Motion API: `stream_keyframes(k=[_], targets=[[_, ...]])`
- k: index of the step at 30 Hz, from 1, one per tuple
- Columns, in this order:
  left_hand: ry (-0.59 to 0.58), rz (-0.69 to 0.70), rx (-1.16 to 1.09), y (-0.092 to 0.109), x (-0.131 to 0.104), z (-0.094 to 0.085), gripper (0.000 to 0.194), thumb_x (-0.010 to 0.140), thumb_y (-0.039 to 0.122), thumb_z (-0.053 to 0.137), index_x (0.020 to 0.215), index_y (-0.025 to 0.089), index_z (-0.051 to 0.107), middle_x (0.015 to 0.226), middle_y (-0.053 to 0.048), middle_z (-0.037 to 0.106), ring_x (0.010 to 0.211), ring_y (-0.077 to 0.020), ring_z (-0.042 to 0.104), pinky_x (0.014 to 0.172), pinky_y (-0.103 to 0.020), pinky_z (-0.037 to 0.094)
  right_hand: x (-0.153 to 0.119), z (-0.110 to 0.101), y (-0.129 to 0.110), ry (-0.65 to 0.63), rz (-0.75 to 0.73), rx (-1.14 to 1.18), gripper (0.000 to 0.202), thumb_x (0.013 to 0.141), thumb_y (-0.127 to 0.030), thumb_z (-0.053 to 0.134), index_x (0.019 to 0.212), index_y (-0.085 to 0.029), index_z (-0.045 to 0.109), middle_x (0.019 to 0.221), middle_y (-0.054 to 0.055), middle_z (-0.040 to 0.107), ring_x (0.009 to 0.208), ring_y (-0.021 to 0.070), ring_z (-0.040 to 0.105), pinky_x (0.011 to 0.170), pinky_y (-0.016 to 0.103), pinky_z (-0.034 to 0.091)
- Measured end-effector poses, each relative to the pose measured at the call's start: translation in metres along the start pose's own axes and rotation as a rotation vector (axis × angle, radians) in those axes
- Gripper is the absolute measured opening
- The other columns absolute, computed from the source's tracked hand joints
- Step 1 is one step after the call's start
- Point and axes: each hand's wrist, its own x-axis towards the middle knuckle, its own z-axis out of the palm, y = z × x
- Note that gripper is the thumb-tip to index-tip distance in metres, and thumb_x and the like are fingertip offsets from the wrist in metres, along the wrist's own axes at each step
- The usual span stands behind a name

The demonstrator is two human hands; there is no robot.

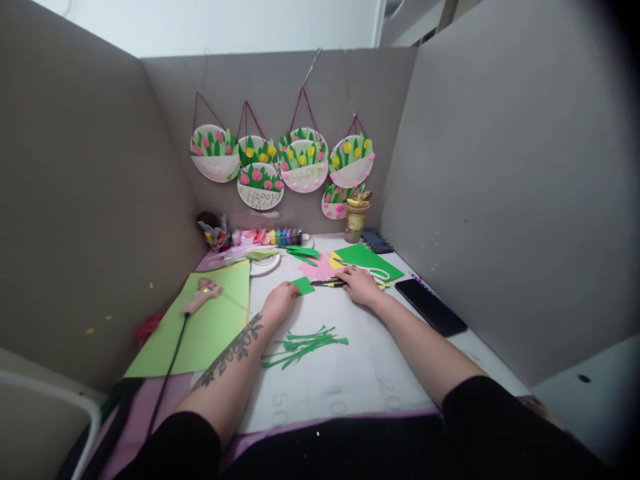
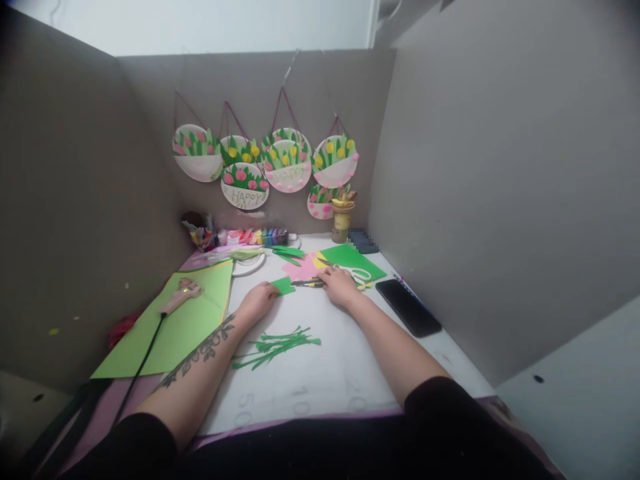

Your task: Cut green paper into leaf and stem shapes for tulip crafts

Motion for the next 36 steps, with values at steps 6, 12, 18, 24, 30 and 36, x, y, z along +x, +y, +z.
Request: stream_keyframes(k=[6, 12, 18, 24, 30, 36], targets=[[-0.093, 0.037, -0.015, -0.001, 0.002, 0.004, 0.037, 0.091, 0.028, 0.041, 0.117, 0.027, 0.067, 0.101, -0.007, 0.061, 0.09, -0.02, 0.058, 0.08, -0.027, 0.04, -0.001, -0.002, 0.001, -0.041, -0.005, 0.001, 0.043, 0.086, -0.017, 0.047, 0.127, -0.025, 0.059, 0.121, 0.011, 0.058, 0.115, 0.0262, 0.045, 0.098, 0.039, 0.029], [-0.135, -0.002, -0.011, 0.006, 0.001, -0.001, 0.04, 0.093, 0.038, 0.037, 0.121, 0.029, 0.064, 0.104, -0.008, 0.061, 0.089, -0.0214, 0.059, 0.078, -0.028, 0.04, -0.001, -0.005, 0.001, -0.084, 0.013, -0.012, 0.045, 0.086, -0.018, 0.047, 0.128, -0.027, 0.059, 0.123, 0.011, 0.057, 0.115, 0.027, 0.045, 0.098, 0.04, 0.029], [-0.138, -0.092, -0.078, 0.011, 0.002, -0.004, 0.043, 0.093, 0.046, 0.037, 0.112, 0.02, 0.065, 0.1, -0.009, 0.065, 0.089, -0.0214, 0.061, 0.077, -0.027, 0.041, -0.004, -0.01, -0.001, -0.111, 0.023, -0.033, 0.042, 0.086, -0.019, 0.047, 0.125, -0.027, 0.062, 0.122, 0.012, 0.057, 0.116, 0.029, 0.046, 0.097, 0.042, 0.03], [-0.112, -0.165, -0.178, 0.01, 0.004, -0.002, 0.042, 0.09, 0.051, 0.042, 0.102, 0.017, 0.064, 0.09, -0.008, 0.067, 0.085, -0.0225, 0.063, 0.071, -0.028, 0.042, -0.005, -0.013, 0.001, -0.124, -0.004, -0.038, 0.043, 0.084, -0.018, 0.048, 0.123, -0.027, 0.063, 0.12, 0.011, 0.059, 0.113, 0.0288, 0.05, 0.093, 0.041, 0.034], [-0.1, -0.144, -0.184, 0.008, 0.004, -0.001, 0.043, 0.09, 0.052, 0.041, 0.1, 0.016, 0.064, 0.09, -0.009, 0.068, 0.083, -0.0225, 0.063, 0.069, -0.028, 0.041, -0.006, -0.014, 0.002, -0.127, -0.009, -0.041, 0.041, 0.083, -0.017, 0.049, 0.119, -0.027, 0.065, 0.123, 0.011, 0.058, 0.115, 0.0297, 0.049, 0.092, 0.041, 0.034], [-0.082, -0.143, -0.177, 0.009, 0.004, -0.002, 0.043, 0.09, 0.053, 0.041, 0.096, 0.017, 0.064, 0.089, -0.008, 0.068, 0.081, -0.0221, 0.063, 0.068, -0.029, 0.041, -0.006, -0.013, 0.001, -0.114, 0.0, -0.054, 0.043, 0.084, -0.019, 0.048, 0.123, -0.028, 0.063, 0.121, 0.011, 0.058, 0.113, 0.0298, 0.049, 0.092, 0.042, 0.034]])
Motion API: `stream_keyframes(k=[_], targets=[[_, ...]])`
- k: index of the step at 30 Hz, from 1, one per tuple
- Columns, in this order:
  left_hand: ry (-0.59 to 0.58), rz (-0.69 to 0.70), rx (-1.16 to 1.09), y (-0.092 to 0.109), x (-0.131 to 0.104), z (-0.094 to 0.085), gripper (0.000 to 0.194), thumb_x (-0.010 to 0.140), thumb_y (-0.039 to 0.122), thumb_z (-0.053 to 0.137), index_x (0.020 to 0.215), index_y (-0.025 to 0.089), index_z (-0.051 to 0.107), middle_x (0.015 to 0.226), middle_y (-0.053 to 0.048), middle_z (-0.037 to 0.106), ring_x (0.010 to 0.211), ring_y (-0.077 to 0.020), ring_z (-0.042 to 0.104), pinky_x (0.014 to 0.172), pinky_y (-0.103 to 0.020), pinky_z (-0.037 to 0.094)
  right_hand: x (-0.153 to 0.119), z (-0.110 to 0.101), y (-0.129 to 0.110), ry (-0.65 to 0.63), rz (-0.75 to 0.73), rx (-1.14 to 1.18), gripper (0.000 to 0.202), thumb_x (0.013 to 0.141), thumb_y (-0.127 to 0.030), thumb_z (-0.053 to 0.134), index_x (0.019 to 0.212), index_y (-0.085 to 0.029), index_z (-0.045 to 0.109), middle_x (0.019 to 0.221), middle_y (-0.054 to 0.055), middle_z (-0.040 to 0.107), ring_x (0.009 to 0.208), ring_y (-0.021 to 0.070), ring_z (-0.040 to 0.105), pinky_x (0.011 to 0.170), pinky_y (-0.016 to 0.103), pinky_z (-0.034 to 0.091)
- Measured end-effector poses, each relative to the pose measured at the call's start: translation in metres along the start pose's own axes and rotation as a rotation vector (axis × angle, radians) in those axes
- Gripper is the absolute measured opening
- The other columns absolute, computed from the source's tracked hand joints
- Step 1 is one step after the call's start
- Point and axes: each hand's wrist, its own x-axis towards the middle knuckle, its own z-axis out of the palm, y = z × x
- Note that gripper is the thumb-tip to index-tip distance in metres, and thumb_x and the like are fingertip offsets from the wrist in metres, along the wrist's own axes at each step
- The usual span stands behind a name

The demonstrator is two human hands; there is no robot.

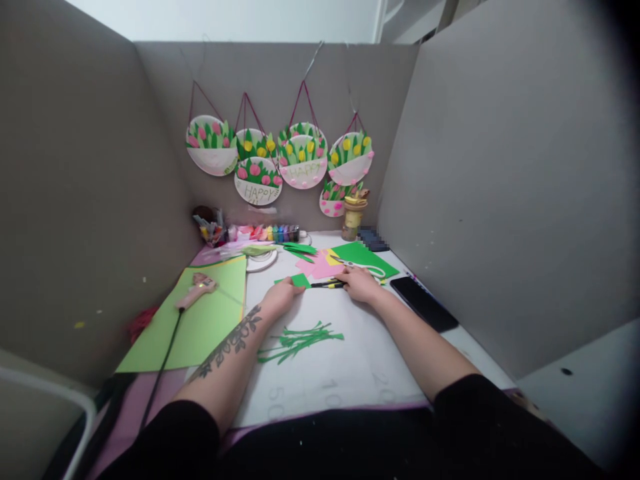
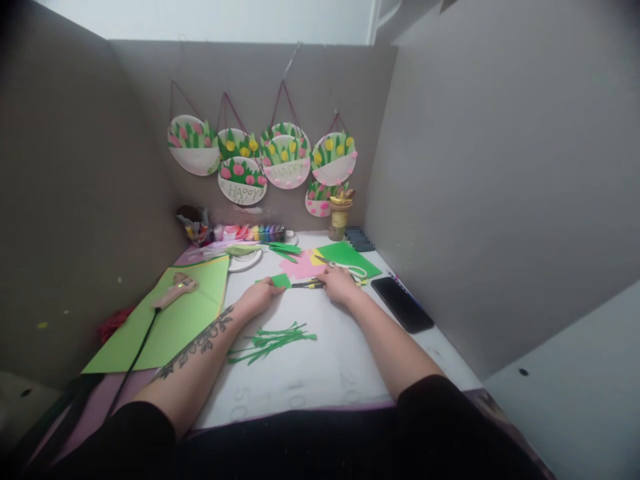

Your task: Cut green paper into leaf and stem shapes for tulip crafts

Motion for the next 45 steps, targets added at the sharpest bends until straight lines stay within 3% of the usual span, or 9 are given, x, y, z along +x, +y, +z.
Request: stream_keyframes(k=[6, 13, 21, 28, 37, 45], targets=[[-0.012, -0.04, -0.017, 0.0, 0.001, 0.0, 0.045, 0.089, 0.054, 0.041, 0.101, 0.016, 0.064, 0.087, -0.008, 0.068, 0.081, -0.0225, 0.063, 0.067, -0.028, 0.041, 0.001, 0.0, -0.008, 0.0, -0.009, 0.002, 0.043, 0.084, -0.019, 0.048, 0.124, -0.026, 0.063, 0.117, 0.012, 0.059, 0.112, 0.0286, 0.048, 0.094, 0.041, 0.031], [-0.02, 0.122, 0.084, -0.003, 0.0, 0.001, 0.043, 0.092, 0.045, 0.038, 0.111, 0.022, 0.068, 0.101, -0.009, 0.064, 0.088, -0.0223, 0.061, 0.078, -0.029, 0.041, 0.002, -0.002, -0.017, -0.006, -0.039, 0.006, 0.044, 0.084, -0.017, 0.047, 0.124, -0.026, 0.062, 0.114, 0.013, 0.059, 0.116, 0.0286, 0.046, 0.094, 0.041, 0.029], [0.0, 0.054, 0.24, -0.002, -0.007, -0.001, 0.039, 0.092, 0.035, 0.039, 0.116, 0.024, 0.068, 0.104, -0.012, 0.061, 0.102, -0.026, 0.056, 0.085, -0.031, 0.041, 0.002, -0.002, -0.018, -0.015, -0.02, 0.006, 0.042, 0.084, -0.019, 0.048, 0.123, -0.026, 0.062, 0.116, 0.013, 0.059, 0.115, 0.0293, 0.046, 0.095, 0.043, 0.028], [-0.03, 0.119, 0.313, -0.004, -0.007, -0.007, 0.038, 0.088, 0.02, 0.041, 0.108, 0.022, 0.072, 0.091, -0.012, 0.064, 0.088, -0.0231, 0.061, 0.079, -0.029, 0.041, 0.004, 0.004, -0.013, 0.036, -0.027, 0.028, 0.046, 0.084, -0.017, 0.047, 0.127, -0.028, 0.059, 0.119, 0.012, 0.057, 0.116, 0.0289, 0.045, 0.101, 0.048, 0.023], [-0.119, 0.223, 0.189, -0.004, -0.013, -0.017, 0.037, 0.092, 0.034, 0.041, 0.114, 0.027, 0.07, 0.104, -0.008, 0.065, 0.092, -0.0211, 0.06, 0.081, -0.026, 0.04, 0.008, 0.007, -0.009, 0.031, -0.038, 0.039, 0.046, 0.084, -0.017, 0.046, 0.127, -0.03, 0.06, 0.122, 0.011, 0.056, 0.118, 0.0289, 0.045, 0.105, 0.053, 0.018], [-0.181, 0.325, 0.133, -0.017, -0.005, -0.015, 0.045, 0.094, 0.044, 0.036, 0.108, 0.02, 0.071, 0.086, -0.008, 0.064, 0.074, -0.0192, 0.055, 0.071, -0.027, 0.039, 0.01, 0.007, -0.014, 0.021, -0.061, 0.025, 0.046, 0.084, -0.016, 0.046, 0.127, -0.029, 0.059, 0.119, 0.012, 0.057, 0.118, 0.0284, 0.044, 0.105, 0.053, 0.016]])
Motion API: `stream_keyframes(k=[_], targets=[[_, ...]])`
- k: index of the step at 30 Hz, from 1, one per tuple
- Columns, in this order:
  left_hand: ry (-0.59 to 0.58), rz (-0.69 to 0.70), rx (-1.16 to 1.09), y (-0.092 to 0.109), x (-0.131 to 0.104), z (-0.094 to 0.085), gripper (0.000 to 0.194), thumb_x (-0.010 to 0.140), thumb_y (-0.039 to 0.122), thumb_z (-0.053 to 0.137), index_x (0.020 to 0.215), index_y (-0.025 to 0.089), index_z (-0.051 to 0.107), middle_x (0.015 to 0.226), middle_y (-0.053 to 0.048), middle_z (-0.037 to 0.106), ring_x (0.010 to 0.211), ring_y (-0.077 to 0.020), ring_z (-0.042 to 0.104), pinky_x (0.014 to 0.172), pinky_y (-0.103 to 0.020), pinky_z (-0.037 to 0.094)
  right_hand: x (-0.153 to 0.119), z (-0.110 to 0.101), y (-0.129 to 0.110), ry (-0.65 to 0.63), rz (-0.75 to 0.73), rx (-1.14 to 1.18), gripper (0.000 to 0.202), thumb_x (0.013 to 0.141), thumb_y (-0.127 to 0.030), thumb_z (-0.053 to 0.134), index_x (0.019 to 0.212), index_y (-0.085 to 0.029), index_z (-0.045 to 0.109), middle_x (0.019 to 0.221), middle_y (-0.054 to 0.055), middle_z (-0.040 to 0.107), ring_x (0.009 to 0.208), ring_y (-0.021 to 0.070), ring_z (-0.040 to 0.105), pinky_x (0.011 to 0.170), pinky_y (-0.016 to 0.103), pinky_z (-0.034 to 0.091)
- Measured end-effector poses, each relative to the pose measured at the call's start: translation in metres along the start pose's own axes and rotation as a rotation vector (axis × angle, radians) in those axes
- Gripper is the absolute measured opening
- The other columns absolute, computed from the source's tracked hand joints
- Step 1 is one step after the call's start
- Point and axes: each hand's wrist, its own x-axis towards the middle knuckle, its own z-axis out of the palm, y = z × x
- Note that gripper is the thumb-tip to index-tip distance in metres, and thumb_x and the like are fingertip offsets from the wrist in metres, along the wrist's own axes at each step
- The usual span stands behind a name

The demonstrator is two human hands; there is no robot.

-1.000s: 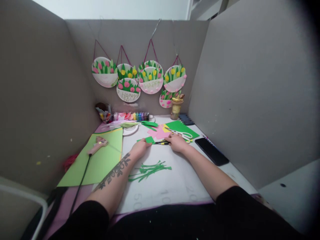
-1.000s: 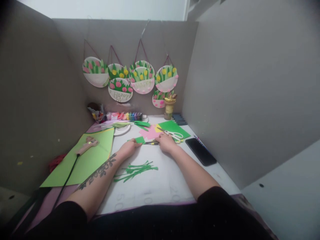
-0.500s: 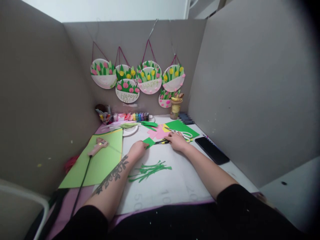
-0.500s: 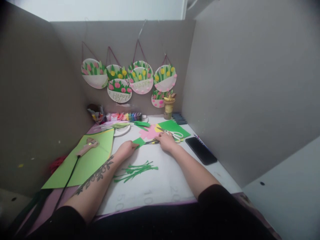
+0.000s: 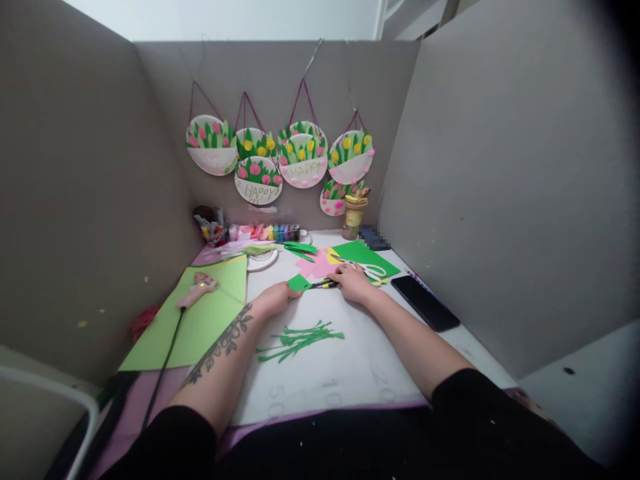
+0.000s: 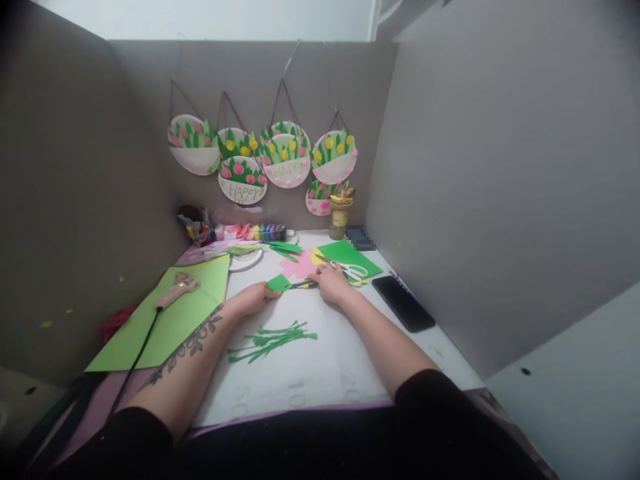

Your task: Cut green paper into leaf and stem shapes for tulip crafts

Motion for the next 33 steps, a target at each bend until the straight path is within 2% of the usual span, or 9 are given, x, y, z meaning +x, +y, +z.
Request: stream_keyframes(k=[6, 13, 22, 27, 33], targets=[[0.027, 0.011, -0.037, -0.003, 0.001, 0.002, 0.044, 0.094, 0.042, 0.037, 0.104, 0.016, 0.071, 0.082, -0.008, 0.062, 0.069, -0.018, 0.051, 0.067, -0.027, 0.037, 0.001, -0.002, -0.004, 0.004, -0.018, -0.006, 0.043, 0.085, -0.018, 0.047, 0.124, -0.028, 0.062, 0.117, 0.012, 0.058, 0.117, 0.0289, 0.044, 0.106, 0.054, 0.014], [0.024, 0.021, -0.018, 0.0, 0.001, 0.002, 0.046, 0.095, 0.044, 0.035, 0.1, 0.016, 0.071, 0.086, -0.01, 0.065, 0.072, -0.0201, 0.055, 0.068, -0.028, 0.038, -0.003, -0.008, -0.008, -0.022, -0.023, -0.009, 0.044, 0.084, -0.017, 0.047, 0.125, -0.028, 0.061, 0.116, 0.012, 0.058, 0.117, 0.0288, 0.043, 0.105, 0.052, 0.015], [0.035, -0.076, -0.075, 0.009, -0.001, -0.001, 0.045, 0.094, 0.045, 0.036, 0.099, 0.016, 0.07, 0.093, -0.009, 0.067, 0.08, -0.0208, 0.06, 0.072, -0.027, 0.042, -0.009, -0.012, -0.016, -0.045, -0.043, -0.021, 0.042, 0.083, -0.018, 0.049, 0.122, -0.027, 0.062, 0.112, 0.012, 0.058, 0.112, 0.0288, 0.046, 0.102, 0.05, 0.019], [0.055, -0.048, -0.056, 0.009, -0.003, -0.001, 0.043, 0.092, 0.043, 0.038, 0.104, 0.017, 0.07, 0.097, -0.01, 0.067, 0.085, -0.0227, 0.06, 0.075, -0.028, 0.043, -0.01, -0.014, -0.019, -0.047, -0.056, -0.021, 0.042, 0.082, -0.019, 0.05, 0.121, -0.027, 0.063, 0.111, 0.012, 0.059, 0.11, 0.0284, 0.047, 0.104, 0.05, 0.017], [0.058, -0.019, -0.054, 0.003, 0.0, 0.003, 0.046, 0.093, 0.045, 0.036, 0.102, 0.016, 0.072, 0.093, -0.01, 0.066, 0.08, -0.0221, 0.06, 0.073, -0.029, 0.042, -0.011, -0.015, -0.022, -0.05, -0.063, -0.026, 0.041, 0.082, -0.019, 0.049, 0.12, -0.026, 0.064, 0.11, 0.013, 0.06, 0.109, 0.0291, 0.049, 0.103, 0.05, 0.018]])
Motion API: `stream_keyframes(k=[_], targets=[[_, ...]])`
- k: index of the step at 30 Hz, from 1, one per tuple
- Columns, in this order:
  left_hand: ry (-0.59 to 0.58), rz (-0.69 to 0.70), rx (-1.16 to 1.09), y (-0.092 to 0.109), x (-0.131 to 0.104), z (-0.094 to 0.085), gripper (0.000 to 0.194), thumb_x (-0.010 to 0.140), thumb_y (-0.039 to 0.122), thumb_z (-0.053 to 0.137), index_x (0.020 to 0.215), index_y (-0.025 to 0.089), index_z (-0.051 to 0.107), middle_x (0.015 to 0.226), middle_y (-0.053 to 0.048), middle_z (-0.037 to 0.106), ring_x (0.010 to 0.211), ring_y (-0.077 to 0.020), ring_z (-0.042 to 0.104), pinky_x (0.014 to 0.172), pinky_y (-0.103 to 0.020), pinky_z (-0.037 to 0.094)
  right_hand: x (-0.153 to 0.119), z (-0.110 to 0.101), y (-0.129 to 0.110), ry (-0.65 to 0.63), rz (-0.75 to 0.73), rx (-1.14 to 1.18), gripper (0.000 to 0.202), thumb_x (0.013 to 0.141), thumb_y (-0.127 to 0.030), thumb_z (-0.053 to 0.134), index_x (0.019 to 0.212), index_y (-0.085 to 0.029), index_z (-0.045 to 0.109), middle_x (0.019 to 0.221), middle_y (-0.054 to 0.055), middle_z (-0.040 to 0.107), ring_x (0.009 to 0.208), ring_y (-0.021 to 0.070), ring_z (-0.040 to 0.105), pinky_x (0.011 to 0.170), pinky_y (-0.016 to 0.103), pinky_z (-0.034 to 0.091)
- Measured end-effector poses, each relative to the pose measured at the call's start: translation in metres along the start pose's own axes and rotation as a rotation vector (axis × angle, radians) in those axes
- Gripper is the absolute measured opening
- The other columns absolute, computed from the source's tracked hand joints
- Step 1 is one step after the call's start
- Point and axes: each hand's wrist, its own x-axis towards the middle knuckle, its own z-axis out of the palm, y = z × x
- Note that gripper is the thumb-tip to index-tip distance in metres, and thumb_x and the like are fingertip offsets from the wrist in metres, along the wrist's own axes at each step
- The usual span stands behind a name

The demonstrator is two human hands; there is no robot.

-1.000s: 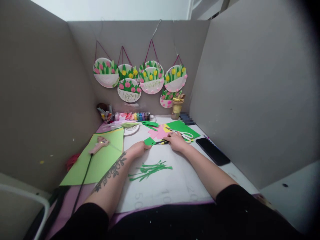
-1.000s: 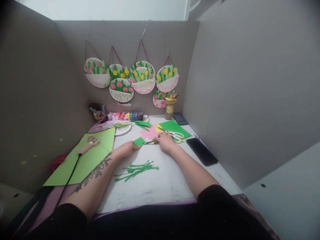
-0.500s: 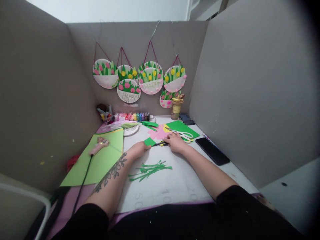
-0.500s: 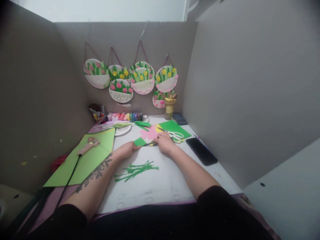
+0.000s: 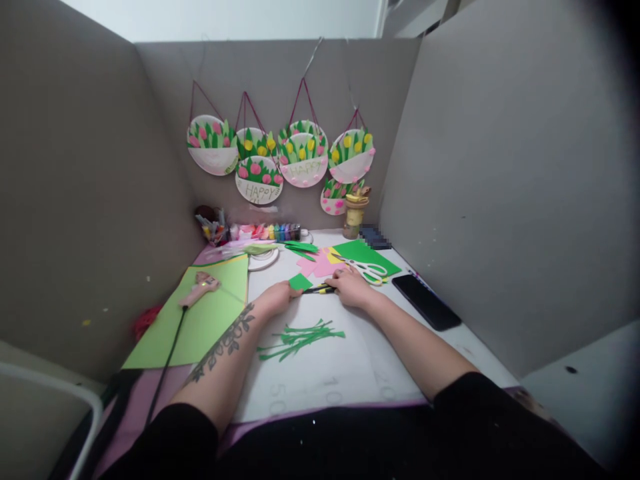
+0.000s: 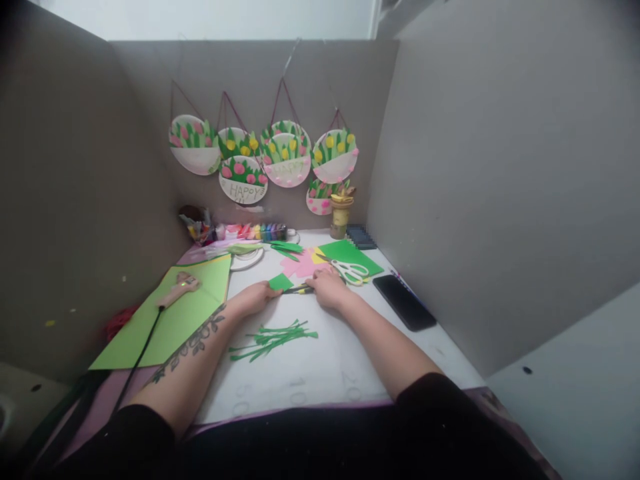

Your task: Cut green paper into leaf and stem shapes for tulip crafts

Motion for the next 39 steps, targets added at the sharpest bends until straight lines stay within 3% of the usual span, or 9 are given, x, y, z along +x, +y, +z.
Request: stream_keyframes(k=[7, 22, 32, 35, 39], targets=[[-0.085, 0.044, 0.106, -0.003, 0.001, -0.003, 0.041, 0.094, 0.033, 0.037, 0.121, 0.021, 0.066, 0.097, -0.01, 0.064, 0.082, -0.0212, 0.058, 0.073, -0.027, 0.04, 0.0, -0.002, -0.001, -0.029, -0.02, -0.016, 0.04, 0.084, -0.02, 0.049, 0.121, -0.025, 0.063, 0.109, 0.012, 0.06, 0.108, 0.0272, 0.05, 0.098, 0.041, 0.025], [-0.106, 0.033, 0.155, -0.002, 0.0, -0.005, 0.04, 0.093, 0.027, 0.041, 0.127, 0.024, 0.062, 0.095, -0.01, 0.064, 0.082, -0.0213, 0.059, 0.074, -0.027, 0.041, -0.003, -0.006, -0.006, -0.025, -0.055, -0.023, 0.039, 0.084, -0.02, 0.049, 0.12, -0.025, 0.063, 0.108, 0.012, 0.061, 0.105, 0.0273, 0.052, 0.094, 0.038, 0.028], [-0.059, 0.062, 0.116, 0.001, -0.002, -0.008, 0.037, 0.091, 0.027, 0.043, 0.117, 0.021, 0.069, 0.093, -0.011, 0.066, 0.079, -0.0214, 0.059, 0.073, -0.028, 0.041, -0.002, -0.005, -0.003, -0.034, -0.045, -0.009, 0.039, 0.084, -0.02, 0.049, 0.121, -0.026, 0.063, 0.107, 0.011, 0.062, 0.104, 0.0266, 0.053, 0.093, 0.038, 0.029], [-0.075, 0.092, 0.109, -0.005, -0.004, -0.011, 0.034, 0.089, 0.028, 0.044, 0.106, 0.021, 0.074, 0.087, -0.009, 0.069, 0.078, -0.0204, 0.058, 0.075, -0.027, 0.04, -0.003, -0.006, -0.004, -0.034, -0.037, -0.004, 0.04, 0.084, -0.02, 0.05, 0.121, -0.027, 0.063, 0.108, 0.011, 0.062, 0.104, 0.0262, 0.053, 0.093, 0.037, 0.029], [-0.107, 0.082, 0.11, -0.01, -0.005, -0.015, 0.036, 0.089, 0.032, 0.043, 0.106, 0.022, 0.073, 0.081, -0.007, 0.07, 0.072, -0.0188, 0.056, 0.071, -0.026, 0.04, -0.004, -0.008, -0.008, -0.018, -0.037, -0.001, 0.039, 0.083, -0.02, 0.05, 0.12, -0.026, 0.064, 0.108, 0.011, 0.062, 0.105, 0.0268, 0.053, 0.093, 0.038, 0.028]])
